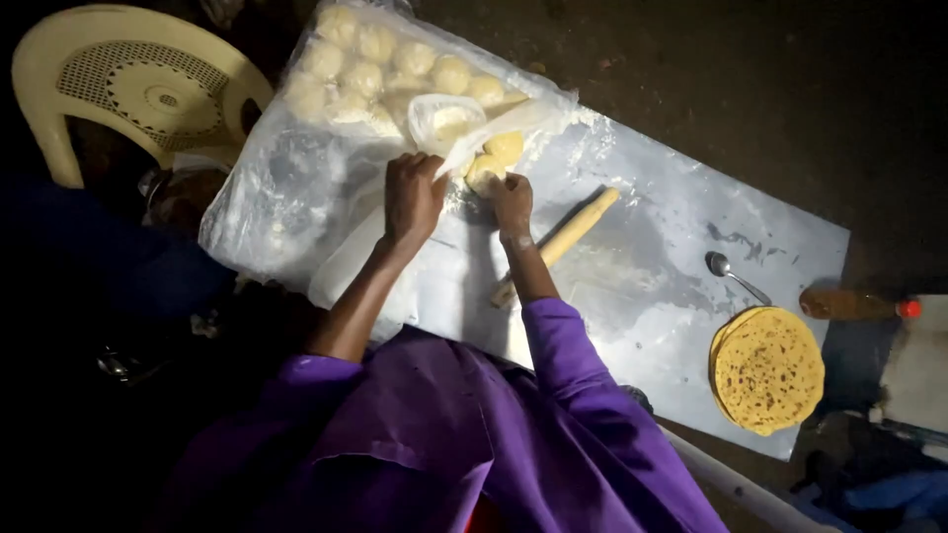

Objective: Rolling out dough and cooking chapatis on a flat pan.

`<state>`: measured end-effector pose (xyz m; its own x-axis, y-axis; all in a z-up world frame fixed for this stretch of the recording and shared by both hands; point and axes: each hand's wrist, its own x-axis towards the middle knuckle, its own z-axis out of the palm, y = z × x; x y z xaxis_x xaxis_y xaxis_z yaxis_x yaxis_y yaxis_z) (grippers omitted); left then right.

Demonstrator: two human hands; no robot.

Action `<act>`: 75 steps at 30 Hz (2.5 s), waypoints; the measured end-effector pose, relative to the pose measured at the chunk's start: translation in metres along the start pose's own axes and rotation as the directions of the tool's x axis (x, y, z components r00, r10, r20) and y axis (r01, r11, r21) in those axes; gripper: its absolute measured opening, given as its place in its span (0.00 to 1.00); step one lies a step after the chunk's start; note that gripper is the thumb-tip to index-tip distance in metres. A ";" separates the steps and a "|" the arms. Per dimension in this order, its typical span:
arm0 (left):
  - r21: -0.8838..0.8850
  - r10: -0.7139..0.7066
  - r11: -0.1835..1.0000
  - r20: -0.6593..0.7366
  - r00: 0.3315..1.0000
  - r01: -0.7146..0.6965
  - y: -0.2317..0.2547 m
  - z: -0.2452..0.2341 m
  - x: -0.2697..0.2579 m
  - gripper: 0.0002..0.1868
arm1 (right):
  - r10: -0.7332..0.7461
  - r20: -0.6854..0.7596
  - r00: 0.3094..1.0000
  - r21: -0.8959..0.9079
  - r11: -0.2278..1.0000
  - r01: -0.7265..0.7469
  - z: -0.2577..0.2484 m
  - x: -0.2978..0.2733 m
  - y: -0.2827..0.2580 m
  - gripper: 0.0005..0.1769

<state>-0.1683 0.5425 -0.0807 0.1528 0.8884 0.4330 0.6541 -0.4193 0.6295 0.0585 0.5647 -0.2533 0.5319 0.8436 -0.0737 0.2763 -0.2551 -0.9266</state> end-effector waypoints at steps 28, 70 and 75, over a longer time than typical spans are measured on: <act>-0.148 -0.027 0.989 -0.021 0.999 0.023 -0.003 0.021 -0.009 0.12 | -0.213 0.293 0.932 0.365 0.926 0.097 -0.005 -0.057 -0.055 0.28; -0.967 -0.301 0.017 0.239 0.923 0.255 0.175 0.097 -0.139 0.22 | -0.126 0.434 0.892 0.444 0.892 -0.090 -0.237 -0.184 -0.133 0.23; -0.948 -0.160 0.206 0.213 0.964 0.244 0.182 0.087 -0.137 0.27 | -0.314 0.314 0.896 0.530 0.841 0.109 -0.236 -0.186 -0.126 0.25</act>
<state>-0.0062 0.3612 -0.0815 0.1999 0.9633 0.1791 -0.5300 -0.0474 0.8467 0.1133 0.3281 -0.0362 0.1388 0.9842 0.1096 -0.1339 0.1284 -0.9826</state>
